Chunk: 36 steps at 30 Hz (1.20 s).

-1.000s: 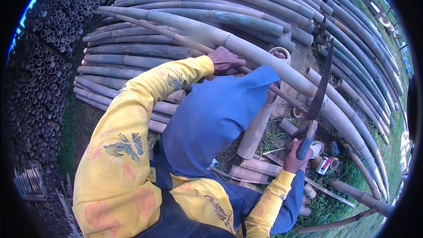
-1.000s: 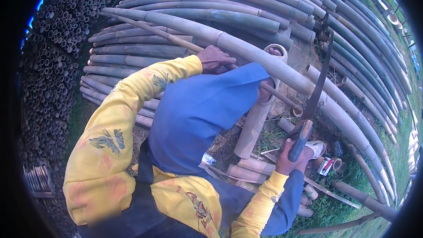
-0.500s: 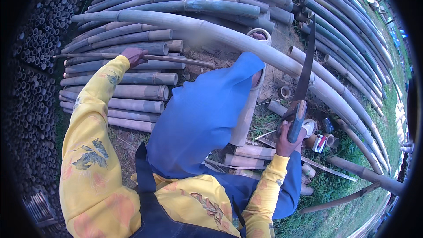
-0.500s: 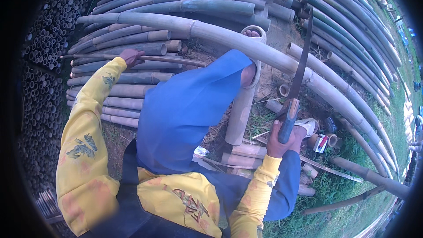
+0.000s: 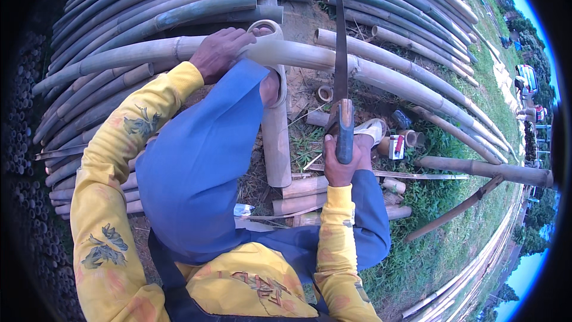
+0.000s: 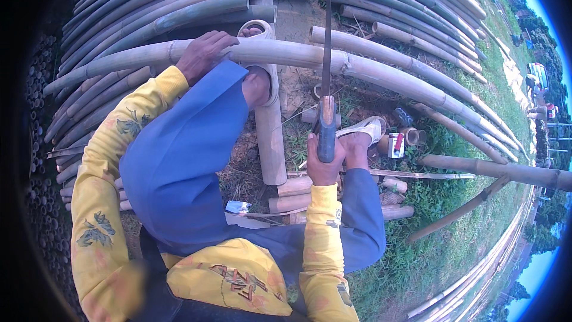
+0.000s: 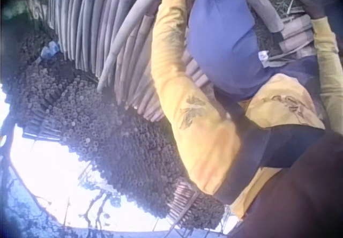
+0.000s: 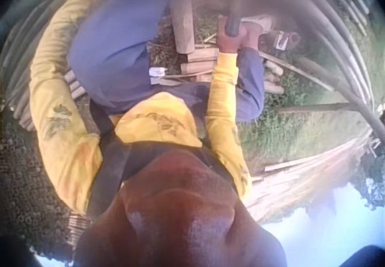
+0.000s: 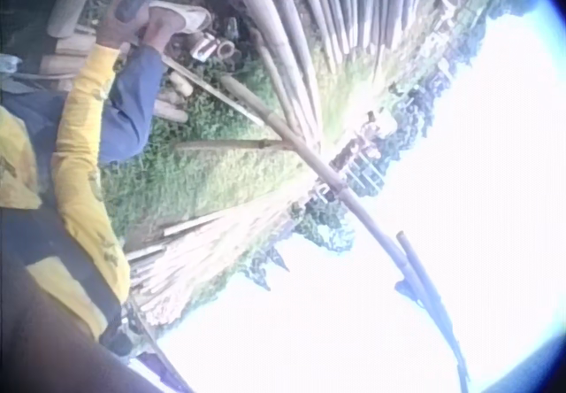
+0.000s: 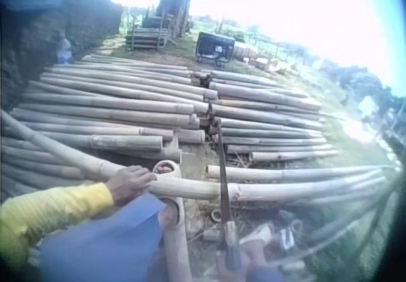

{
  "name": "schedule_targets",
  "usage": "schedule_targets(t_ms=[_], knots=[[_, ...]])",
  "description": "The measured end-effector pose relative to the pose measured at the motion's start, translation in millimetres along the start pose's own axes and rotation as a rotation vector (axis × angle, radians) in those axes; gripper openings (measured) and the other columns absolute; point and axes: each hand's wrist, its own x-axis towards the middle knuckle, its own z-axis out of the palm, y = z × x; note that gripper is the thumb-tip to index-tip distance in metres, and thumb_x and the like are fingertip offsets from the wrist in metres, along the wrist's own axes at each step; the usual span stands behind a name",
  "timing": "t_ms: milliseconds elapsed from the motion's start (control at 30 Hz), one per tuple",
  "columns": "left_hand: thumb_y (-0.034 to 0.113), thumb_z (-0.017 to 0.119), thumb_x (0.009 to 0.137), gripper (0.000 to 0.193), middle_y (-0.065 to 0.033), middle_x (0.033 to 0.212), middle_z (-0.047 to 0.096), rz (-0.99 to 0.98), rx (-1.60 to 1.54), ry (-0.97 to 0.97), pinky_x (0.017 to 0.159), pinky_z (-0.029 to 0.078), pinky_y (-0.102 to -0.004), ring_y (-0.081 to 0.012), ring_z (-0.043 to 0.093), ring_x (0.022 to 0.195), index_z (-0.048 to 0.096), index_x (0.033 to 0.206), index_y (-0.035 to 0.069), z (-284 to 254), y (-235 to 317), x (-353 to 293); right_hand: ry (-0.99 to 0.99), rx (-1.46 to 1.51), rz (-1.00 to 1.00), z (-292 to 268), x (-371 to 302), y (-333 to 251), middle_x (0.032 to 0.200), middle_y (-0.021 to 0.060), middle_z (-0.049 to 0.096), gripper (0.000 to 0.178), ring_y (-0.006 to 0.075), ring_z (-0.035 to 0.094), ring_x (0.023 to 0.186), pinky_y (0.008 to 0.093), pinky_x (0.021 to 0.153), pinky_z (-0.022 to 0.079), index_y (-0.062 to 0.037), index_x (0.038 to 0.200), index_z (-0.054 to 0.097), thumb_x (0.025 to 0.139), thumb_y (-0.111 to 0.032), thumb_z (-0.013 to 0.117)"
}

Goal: The person sits on the ground and uses a hand saw to cut long bamboo poles into shorter sections. They repeatedly position a pole between their legs, saw through it, and then move the cut pieces aside to continue with the next pole.

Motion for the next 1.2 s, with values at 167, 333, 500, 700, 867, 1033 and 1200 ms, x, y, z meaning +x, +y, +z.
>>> schedule_targets(t_ms=[167,333,500,700,867,1033,1200], knots=[[0.037,0.079,0.08,0.056,-0.0163,0.116,0.064,-0.02,0.195,-0.142,0.101,0.05,-0.0419,-0.0312,0.062,0.113,0.058,0.119,0.003,79,32,104,0.025,-0.02,-0.058,9,-1,-13,0.071,-0.0038,0.057,0.015,0.0046,0.051,0.062,0.0231,0.056,0.042,-0.003,0.085,0.061,0.092,-0.003,0.075],[0.027,0.076,0.076,0.052,-0.0186,0.112,0.069,-0.174,0.113,-0.417,0.104,0.048,-0.0441,-0.0358,0.067,0.108,0.058,0.119,0.003,96,42,115,0.062,-0.047,-0.077,5,-10,-8,0.069,0.0002,0.061,0.013,0.0065,0.052,0.062,0.026,0.058,0.043,-0.0001,0.087,0.064,0.091,-0.006,0.075],[0.016,0.072,0.074,0.045,-0.0184,0.105,0.073,-0.095,0.087,-0.354,0.097,0.051,-0.0454,-0.0369,0.072,0.099,0.058,0.116,0.005,94,49,110,0.036,-0.023,0.036,-10,-21,-19,0.072,0.0038,0.065,0.012,0.0088,0.056,0.062,0.0287,0.059,0.046,0.0007,0.09,0.067,0.09,-0.006,0.076],[0.014,0.071,0.074,0.044,-0.018,0.106,0.073,-0.11,0.149,-0.339,0.101,0.048,-0.0438,-0.0357,0.072,0.1,0.058,0.116,0.004,94,40,95,0.004,-0.229,-0.068,-33,-104,-50,0.069,-0.003,0.056,0.012,0.0072,0.05,0.062,0.0251,0.06,0.044,0.0011,0.086,0.062,0.093,-0.001,0.073],[0.018,0.078,0.072,0.048,-0.021,0.107,0.07,-0.172,0.072,-0.453,0.092,0.054,-0.0488,-0.0404,0.07,0.101,0.056,0.111,0.0,89,47,108,-0.004,-0.049,0.026,-4,-8,-37,0.066,0.0025,0.059,0.015,0.008,0.047,0.06,0.0282,0.057,0.043,0.0003,0.086,0.064,0.092,-0.007,0.075],[0.017,0.076,0.073,0.047,-0.0216,0.101,0.072,-0.179,0.101,-0.49,0.084,0.058,-0.0511,-0.042,0.072,0.096,0.056,0.112,0.0,73,33,116,-0.022,-0.042,0.085,-17,-47,-35,0.076,0.0063,0.068,0.011,0.0105,0.06,0.067,0.0292,0.066,0.05,0.003,0.096,0.068,0.092,-0.004,0.074],[0.016,0.076,0.073,0.048,-0.0221,0.102,0.072,-0.176,0.075,-0.485,0.085,0.058,-0.0503,-0.041,0.071,0.097,0.055,0.114,0.0,81,32,107,-0.009,-0.253,-0.003,-46,-144,-68,0.081,0.0083,0.071,0.025,0.0107,0.064,0.071,0.0273,0.07,0.053,0.0053,0.112,0.07,0.086,0.003,0.072]])
